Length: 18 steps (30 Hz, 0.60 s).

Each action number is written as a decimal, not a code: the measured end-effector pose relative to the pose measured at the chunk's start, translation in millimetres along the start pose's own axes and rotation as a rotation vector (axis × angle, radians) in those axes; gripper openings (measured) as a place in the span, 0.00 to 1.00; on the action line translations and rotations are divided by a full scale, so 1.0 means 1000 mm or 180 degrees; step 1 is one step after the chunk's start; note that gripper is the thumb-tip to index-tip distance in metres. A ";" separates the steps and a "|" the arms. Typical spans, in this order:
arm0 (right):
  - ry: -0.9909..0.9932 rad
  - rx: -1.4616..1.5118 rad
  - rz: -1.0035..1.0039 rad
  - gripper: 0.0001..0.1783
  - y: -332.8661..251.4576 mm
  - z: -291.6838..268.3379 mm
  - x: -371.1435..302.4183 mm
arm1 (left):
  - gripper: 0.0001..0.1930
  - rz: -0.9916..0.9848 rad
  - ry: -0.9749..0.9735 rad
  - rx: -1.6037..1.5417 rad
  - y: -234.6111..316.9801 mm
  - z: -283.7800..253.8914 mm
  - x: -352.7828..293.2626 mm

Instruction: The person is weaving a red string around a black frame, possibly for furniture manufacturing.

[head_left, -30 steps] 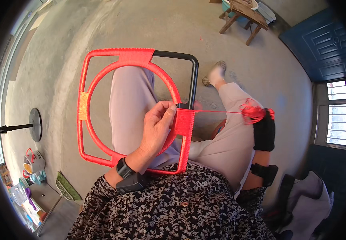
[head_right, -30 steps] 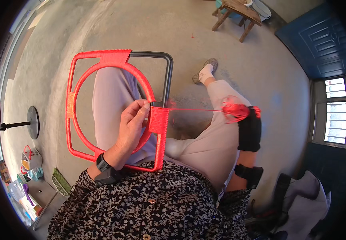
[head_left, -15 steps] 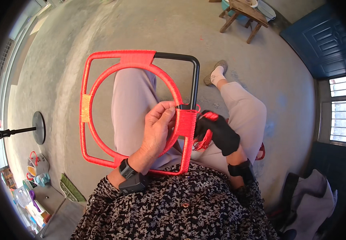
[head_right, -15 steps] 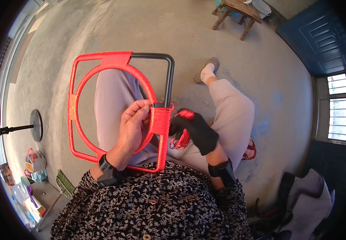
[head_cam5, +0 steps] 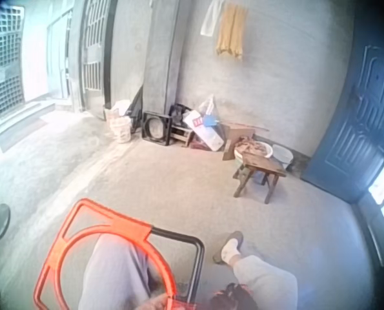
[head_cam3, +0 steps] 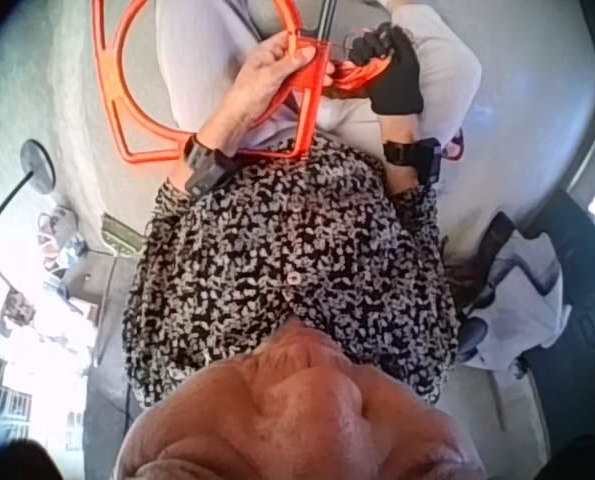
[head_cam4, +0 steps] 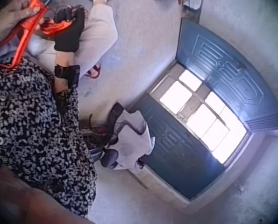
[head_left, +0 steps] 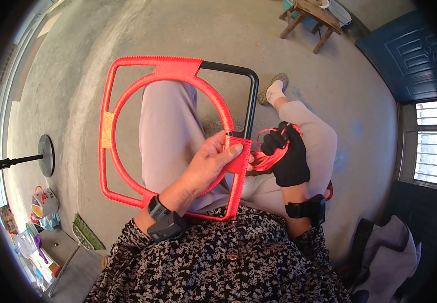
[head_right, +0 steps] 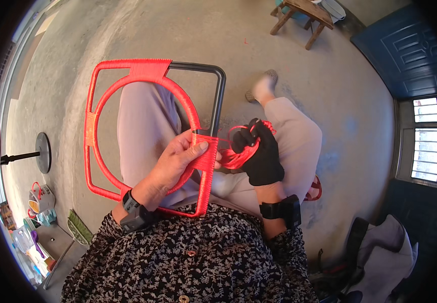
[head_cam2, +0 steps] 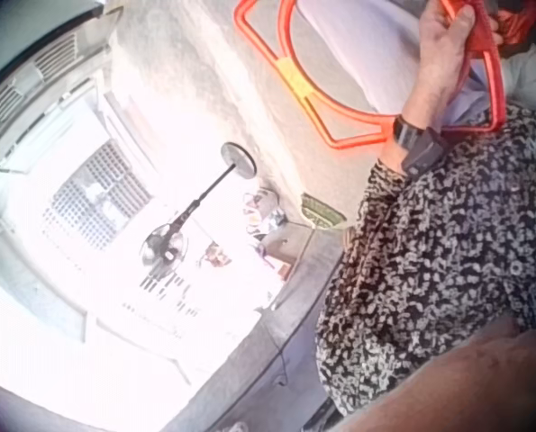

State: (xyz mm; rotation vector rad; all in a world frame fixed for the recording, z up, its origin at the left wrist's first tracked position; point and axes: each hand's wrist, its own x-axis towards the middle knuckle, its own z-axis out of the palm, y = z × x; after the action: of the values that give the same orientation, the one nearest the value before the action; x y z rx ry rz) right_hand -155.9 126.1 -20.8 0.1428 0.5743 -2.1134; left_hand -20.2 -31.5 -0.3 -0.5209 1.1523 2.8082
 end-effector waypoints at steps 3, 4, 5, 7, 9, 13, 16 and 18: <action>-0.0110 -0.0604 0.0026 0.12 -0.005 -0.006 -0.004 | 0.12 -0.0030 -0.0065 -0.0106 0.001 0.001 0.000; -0.0184 -0.0594 0.0059 0.11 -0.008 -0.006 -0.006 | 0.11 -0.0024 -0.0055 -0.0116 -0.001 0.000 0.000; -0.0267 -0.0582 0.0088 0.11 -0.012 -0.006 -0.008 | 0.10 0.0062 -0.0130 -0.0182 -0.004 -0.001 0.001; 0.0772 -0.1539 0.0011 0.13 -0.022 -0.003 -0.013 | 0.09 0.0343 0.0288 -0.0177 -0.009 -0.004 0.004; 0.1244 -0.2593 0.0417 0.19 -0.034 0.003 -0.017 | 0.09 0.0610 0.0573 -0.0122 -0.014 -0.009 0.006; 0.1662 -0.5618 -0.0961 0.17 -0.038 0.022 -0.008 | 0.11 0.0722 0.0841 0.0064 -0.014 -0.013 0.005; 0.1101 -0.6728 -0.2720 0.17 -0.013 0.041 0.006 | 0.13 0.0973 0.1033 0.0027 -0.010 -0.008 0.004; -0.0481 -0.6899 -0.2974 0.14 0.008 0.056 0.013 | 0.15 0.1229 0.1097 0.0042 -0.006 -0.004 0.003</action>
State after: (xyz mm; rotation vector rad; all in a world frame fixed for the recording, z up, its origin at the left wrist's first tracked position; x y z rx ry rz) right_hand -150.6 86.9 21.8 -1.6560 2.6768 -0.9824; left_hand -20.4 -30.1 -8.4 -0.8986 1.4730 3.1118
